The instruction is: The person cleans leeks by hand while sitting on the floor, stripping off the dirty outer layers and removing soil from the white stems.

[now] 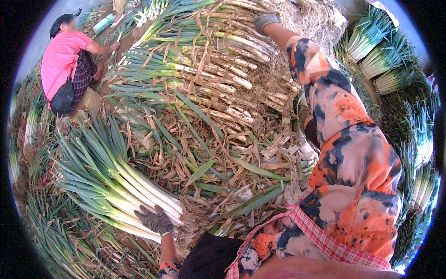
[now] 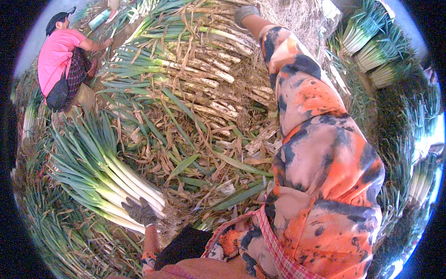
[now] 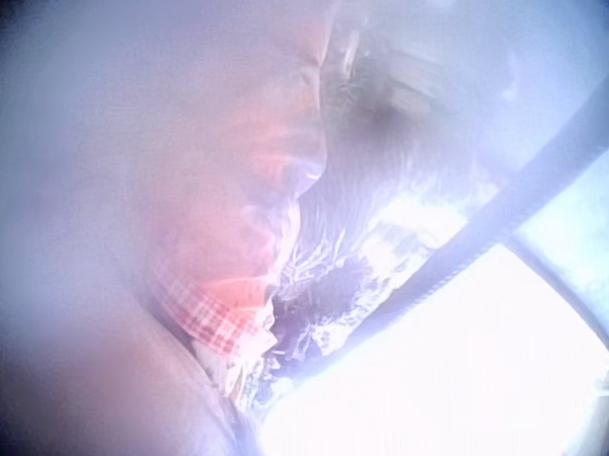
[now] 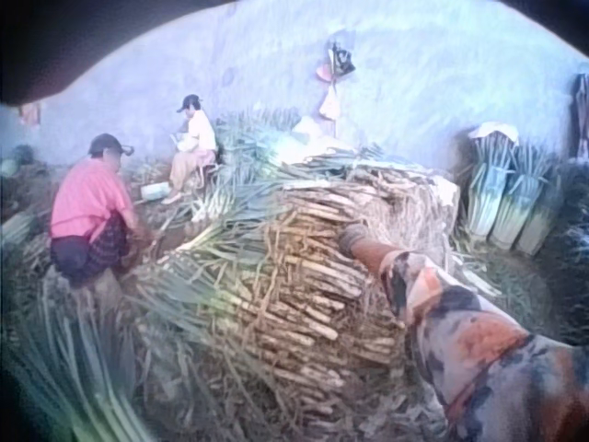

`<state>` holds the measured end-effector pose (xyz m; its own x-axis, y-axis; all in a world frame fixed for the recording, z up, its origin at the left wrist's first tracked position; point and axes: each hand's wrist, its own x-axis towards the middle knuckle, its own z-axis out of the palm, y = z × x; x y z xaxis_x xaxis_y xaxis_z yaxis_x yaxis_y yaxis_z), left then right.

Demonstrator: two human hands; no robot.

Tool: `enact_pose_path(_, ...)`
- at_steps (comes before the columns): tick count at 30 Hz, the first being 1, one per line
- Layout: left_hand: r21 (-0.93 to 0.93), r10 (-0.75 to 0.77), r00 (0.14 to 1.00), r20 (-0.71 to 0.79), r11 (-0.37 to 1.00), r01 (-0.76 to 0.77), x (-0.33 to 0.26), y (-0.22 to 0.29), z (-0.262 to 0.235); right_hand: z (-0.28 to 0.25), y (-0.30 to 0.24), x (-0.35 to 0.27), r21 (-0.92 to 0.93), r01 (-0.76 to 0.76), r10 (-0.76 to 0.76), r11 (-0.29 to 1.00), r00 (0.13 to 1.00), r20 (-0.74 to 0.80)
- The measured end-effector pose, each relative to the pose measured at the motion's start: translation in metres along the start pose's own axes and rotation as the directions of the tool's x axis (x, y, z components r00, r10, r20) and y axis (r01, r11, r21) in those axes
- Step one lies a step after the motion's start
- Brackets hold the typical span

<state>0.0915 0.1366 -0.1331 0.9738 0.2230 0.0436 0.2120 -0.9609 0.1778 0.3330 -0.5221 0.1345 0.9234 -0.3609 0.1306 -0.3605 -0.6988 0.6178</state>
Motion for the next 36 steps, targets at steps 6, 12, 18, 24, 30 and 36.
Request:
enact_pose_path(6, -0.014, -0.010, 1.000, -0.015, 1.000, 0.010, 0.002, 0.003, -0.007, -0.057, -0.058, -0.068, 0.313, 0.107, -0.202, 0.944, 0.935, 0.290)
enact_pose_path(12, 0.084, -0.008, 0.990, 0.143, 0.996, -0.004, 0.011, 0.028, -0.024, 0.082, -0.094, -0.261, 0.864, -0.498, -0.454, 0.069, 0.755, 0.472)
enact_pose_path(18, 0.067, 0.147, 0.915, 0.375, 0.980, -0.185, 0.047, 0.001, -0.051, 0.003, -0.105, -0.378, 0.937, -0.294, -0.284, -0.186, 0.930, 0.236)
enact_pose_path(24, -0.735, 0.388, 0.829, 0.404, 0.677, 0.041, 0.043, 0.089, -0.189, -0.053, -0.082, -0.457, 0.985, -0.016, -0.247, -0.173, 0.969, -0.028)
enact_pose_path(30, -0.878, 0.402, 0.915, 0.037, 0.450, -0.162, 0.000, 0.232, -0.282, -0.092, -0.061, -0.509, 0.994, 0.112, -0.188, -0.006, 0.976, -0.111)
enact_pose_path(36, -0.760, 0.263, 0.916, -0.303, 0.513, -0.399, 0.012, 0.283, -0.287, -0.106, -0.059, -0.531, 0.992, 0.116, -0.102, 0.049, 0.989, -0.111)
